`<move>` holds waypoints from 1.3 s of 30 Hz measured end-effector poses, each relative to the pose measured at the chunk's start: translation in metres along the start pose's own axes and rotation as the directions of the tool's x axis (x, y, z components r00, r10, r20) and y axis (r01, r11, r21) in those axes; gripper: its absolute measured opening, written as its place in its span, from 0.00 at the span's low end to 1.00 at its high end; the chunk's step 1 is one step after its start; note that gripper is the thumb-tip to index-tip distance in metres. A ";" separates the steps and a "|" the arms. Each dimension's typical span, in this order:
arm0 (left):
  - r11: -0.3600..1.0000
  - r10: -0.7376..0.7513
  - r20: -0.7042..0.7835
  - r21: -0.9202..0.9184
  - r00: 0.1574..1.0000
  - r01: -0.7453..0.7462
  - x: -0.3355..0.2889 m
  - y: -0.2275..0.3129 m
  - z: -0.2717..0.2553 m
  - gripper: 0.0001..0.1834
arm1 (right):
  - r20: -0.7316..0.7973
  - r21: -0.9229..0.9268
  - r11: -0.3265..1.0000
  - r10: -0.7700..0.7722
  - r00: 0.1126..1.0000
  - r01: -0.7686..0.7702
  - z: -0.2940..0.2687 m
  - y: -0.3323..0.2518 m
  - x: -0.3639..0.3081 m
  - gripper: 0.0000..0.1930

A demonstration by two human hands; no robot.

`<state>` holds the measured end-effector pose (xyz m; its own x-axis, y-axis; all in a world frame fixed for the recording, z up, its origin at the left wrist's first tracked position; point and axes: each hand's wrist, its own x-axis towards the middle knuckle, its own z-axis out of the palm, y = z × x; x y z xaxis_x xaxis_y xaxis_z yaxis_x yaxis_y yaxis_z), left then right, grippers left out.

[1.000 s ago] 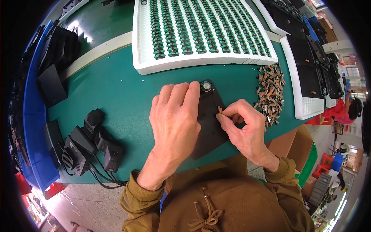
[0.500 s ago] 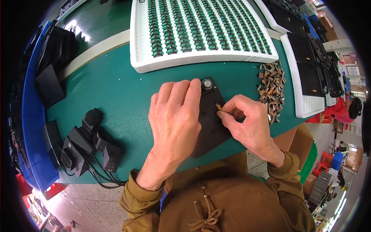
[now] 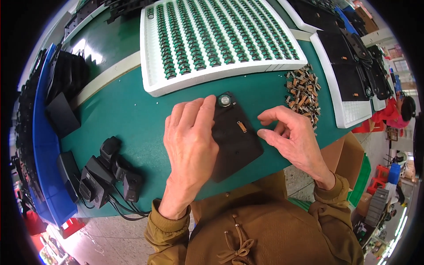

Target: The person picks up a battery from a tray and a connector from a pile, pressing both into a plastic base. They then place the assembled unit onto a stack and repeat the process with a new base.

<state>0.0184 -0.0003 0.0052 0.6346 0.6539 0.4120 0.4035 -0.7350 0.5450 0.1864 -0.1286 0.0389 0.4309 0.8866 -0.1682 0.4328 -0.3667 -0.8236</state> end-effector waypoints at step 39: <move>0.976 0.084 -0.267 -0.174 0.960 -0.134 -0.004 0.008 -0.010 0.22 | 0.037 0.626 0.765 0.167 0.985 -0.153 -0.092 0.034 -0.039 0.10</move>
<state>0.0129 -0.0071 0.0153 0.4669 0.6140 0.6364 0.1938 -0.7732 0.6038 0.2572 -0.2016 0.0669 0.4681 0.8224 -0.3235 -0.2309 -0.2395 -0.9430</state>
